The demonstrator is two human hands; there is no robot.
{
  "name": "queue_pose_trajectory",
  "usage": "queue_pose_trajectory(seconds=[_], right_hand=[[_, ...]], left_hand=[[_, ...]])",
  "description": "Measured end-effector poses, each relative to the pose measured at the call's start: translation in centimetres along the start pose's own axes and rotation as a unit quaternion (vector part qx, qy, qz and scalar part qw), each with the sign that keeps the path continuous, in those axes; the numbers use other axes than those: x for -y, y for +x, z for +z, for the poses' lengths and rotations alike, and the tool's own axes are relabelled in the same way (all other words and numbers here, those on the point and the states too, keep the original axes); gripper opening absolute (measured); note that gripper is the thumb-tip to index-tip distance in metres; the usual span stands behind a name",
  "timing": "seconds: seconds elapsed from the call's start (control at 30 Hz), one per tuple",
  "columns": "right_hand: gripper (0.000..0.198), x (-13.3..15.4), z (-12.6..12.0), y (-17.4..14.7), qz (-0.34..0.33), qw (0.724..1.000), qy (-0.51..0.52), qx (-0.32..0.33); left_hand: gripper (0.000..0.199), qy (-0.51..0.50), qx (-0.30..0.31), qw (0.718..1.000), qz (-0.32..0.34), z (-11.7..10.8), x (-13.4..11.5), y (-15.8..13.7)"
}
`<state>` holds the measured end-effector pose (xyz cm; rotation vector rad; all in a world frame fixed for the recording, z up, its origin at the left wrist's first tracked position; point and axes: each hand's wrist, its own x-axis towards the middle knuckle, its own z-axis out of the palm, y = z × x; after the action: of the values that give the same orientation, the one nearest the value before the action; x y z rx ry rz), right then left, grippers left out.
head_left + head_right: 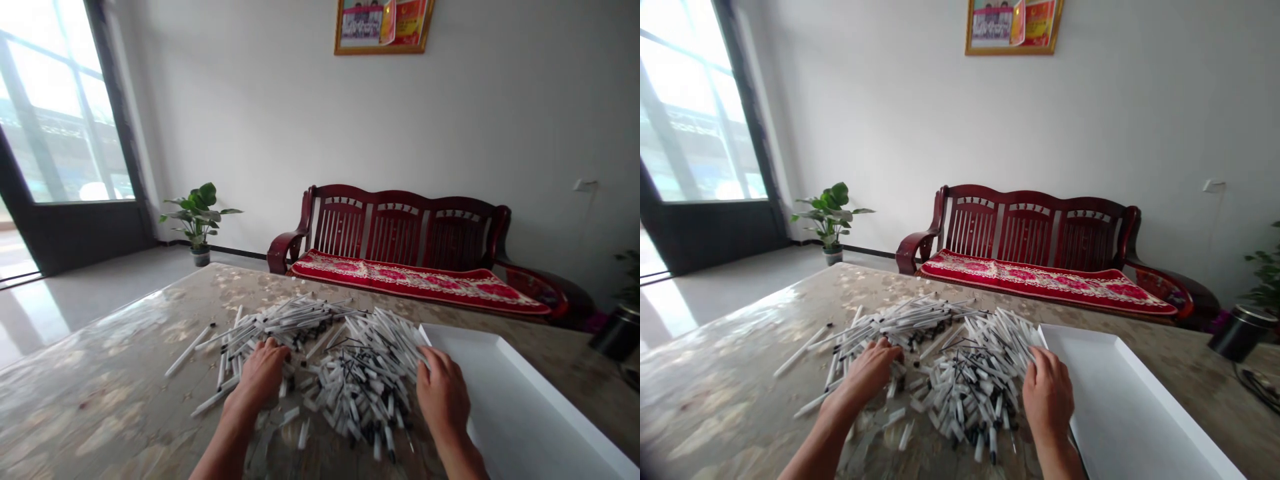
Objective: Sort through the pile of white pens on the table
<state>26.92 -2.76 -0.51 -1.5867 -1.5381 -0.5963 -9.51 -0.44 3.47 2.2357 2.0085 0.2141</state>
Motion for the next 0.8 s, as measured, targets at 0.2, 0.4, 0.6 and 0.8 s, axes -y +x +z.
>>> queue_pose_trajectory(seconds=[0.2,0.4,0.6,0.8], right_hand=[[0.029,1.3,0.6,-0.5,-0.029,0.998,0.061,0.018],[0.026,2.6,0.8,-0.8,-0.053,0.993,0.101,0.014],[0.027,4.7,1.2,-1.6,-0.046,0.984,0.165,0.051],[0.027,7.2,1.2,-2.0,-0.006,0.962,0.249,0.115]], left_hand=[[0.035,-0.007,-0.001,1.0,-0.021,0.2,0.2,0.7],[0.023,-0.036,-0.055,0.998,0.02,1.2,-2.1,1.6],[0.012,-0.029,-0.134,0.98,0.146,2.8,-5.9,2.1],[0.015,-0.073,-0.204,0.948,0.232,3.3,-8.1,1.7]])
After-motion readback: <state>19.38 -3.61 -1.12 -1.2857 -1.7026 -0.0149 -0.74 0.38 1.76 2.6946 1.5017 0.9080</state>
